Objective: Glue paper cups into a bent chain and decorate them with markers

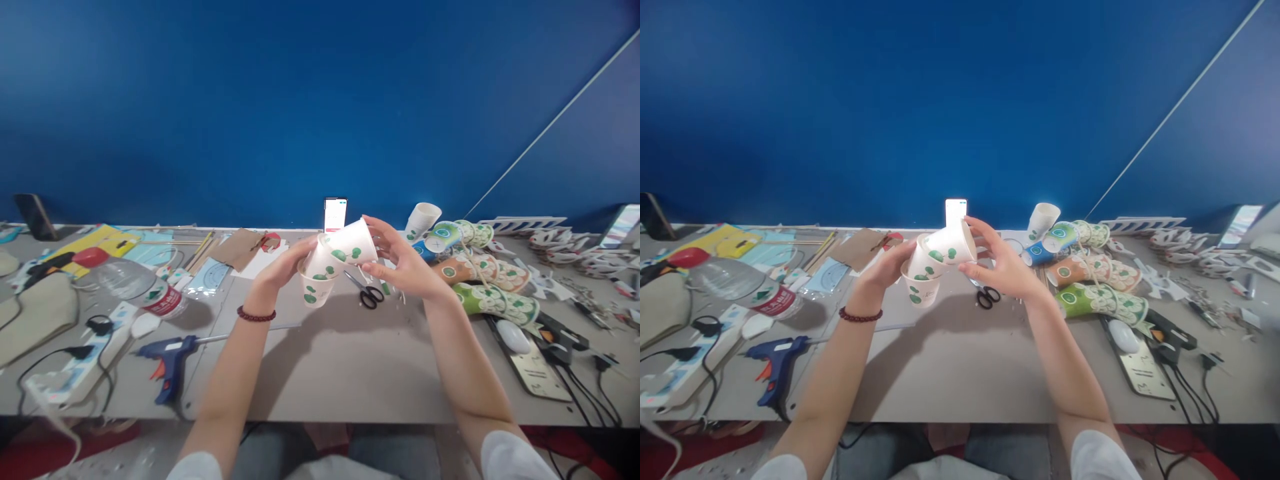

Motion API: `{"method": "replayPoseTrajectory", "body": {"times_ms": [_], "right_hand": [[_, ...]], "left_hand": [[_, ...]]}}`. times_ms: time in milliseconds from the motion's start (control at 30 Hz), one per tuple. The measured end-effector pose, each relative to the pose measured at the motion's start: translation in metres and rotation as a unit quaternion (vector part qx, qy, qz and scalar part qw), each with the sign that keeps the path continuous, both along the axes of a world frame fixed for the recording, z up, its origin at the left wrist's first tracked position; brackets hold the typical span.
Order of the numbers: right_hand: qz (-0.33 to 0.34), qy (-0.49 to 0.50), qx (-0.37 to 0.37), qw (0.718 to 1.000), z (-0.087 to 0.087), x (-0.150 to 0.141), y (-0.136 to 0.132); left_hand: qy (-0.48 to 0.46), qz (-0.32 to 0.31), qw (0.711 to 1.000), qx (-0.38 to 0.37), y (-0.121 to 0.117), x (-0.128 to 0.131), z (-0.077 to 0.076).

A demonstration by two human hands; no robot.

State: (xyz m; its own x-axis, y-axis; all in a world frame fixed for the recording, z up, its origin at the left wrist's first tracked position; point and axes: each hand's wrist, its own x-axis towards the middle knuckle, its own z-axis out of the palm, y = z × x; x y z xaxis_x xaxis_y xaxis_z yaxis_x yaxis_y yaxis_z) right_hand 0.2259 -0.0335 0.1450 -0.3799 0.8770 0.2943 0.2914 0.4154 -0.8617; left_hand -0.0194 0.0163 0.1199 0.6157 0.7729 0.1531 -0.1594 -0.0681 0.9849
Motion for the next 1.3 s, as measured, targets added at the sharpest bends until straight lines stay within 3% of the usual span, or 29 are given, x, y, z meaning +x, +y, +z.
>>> {"method": "replayPoseTrajectory", "body": {"times_ms": [200,300,400,567,667,767,867,967,1100,1200,1300], "right_hand": [[-0.026,0.004,-0.037,0.999,-0.013,-0.002,0.008],[-0.031,0.005,-0.058,0.998,-0.02,-0.001,0.015],[-0.044,-0.004,-0.071,0.996,-0.023,0.003,0.021],[-0.063,-0.011,-0.099,0.993,-0.024,0.014,0.03],[-0.089,-0.038,-0.107,0.99,-0.025,0.024,0.035],[-0.107,-0.075,-0.12,0.984,-0.026,0.034,0.04],[-0.119,-0.095,-0.13,0.98,-0.03,0.039,0.044],[-0.113,-0.096,-0.133,0.98,-0.036,0.041,0.048],[-0.095,-0.096,-0.137,0.981,-0.042,0.04,0.052],[-0.067,-0.071,-0.149,0.984,-0.046,0.034,0.053],[-0.006,-0.039,-0.166,0.985,-0.054,0.022,0.054]], "left_hand": [[0.065,0.017,0.998,0.018,-0.003,0.001,0.005],[0.076,0.119,0.99,0.019,-0.001,0.001,0.005],[0.026,0.238,0.97,0.032,0.006,-0.005,0.005],[-0.056,0.32,0.946,0.008,0.014,-0.028,0.01],[-0.071,0.366,0.927,0.036,0.014,-0.046,0.015],[0.003,0.415,0.907,0.077,0.012,-0.065,0.018],[0.185,0.49,0.84,0.141,0.01,-0.076,0.017],[0.316,0.465,0.794,0.232,0.01,-0.075,0.014],[0.345,0.394,0.824,0.216,0.013,-0.056,0.007],[0.388,0.391,0.813,0.191,0.016,-0.04,0.0],[0.369,0.351,0.824,0.248,0.017,-0.027,-0.006]]}}
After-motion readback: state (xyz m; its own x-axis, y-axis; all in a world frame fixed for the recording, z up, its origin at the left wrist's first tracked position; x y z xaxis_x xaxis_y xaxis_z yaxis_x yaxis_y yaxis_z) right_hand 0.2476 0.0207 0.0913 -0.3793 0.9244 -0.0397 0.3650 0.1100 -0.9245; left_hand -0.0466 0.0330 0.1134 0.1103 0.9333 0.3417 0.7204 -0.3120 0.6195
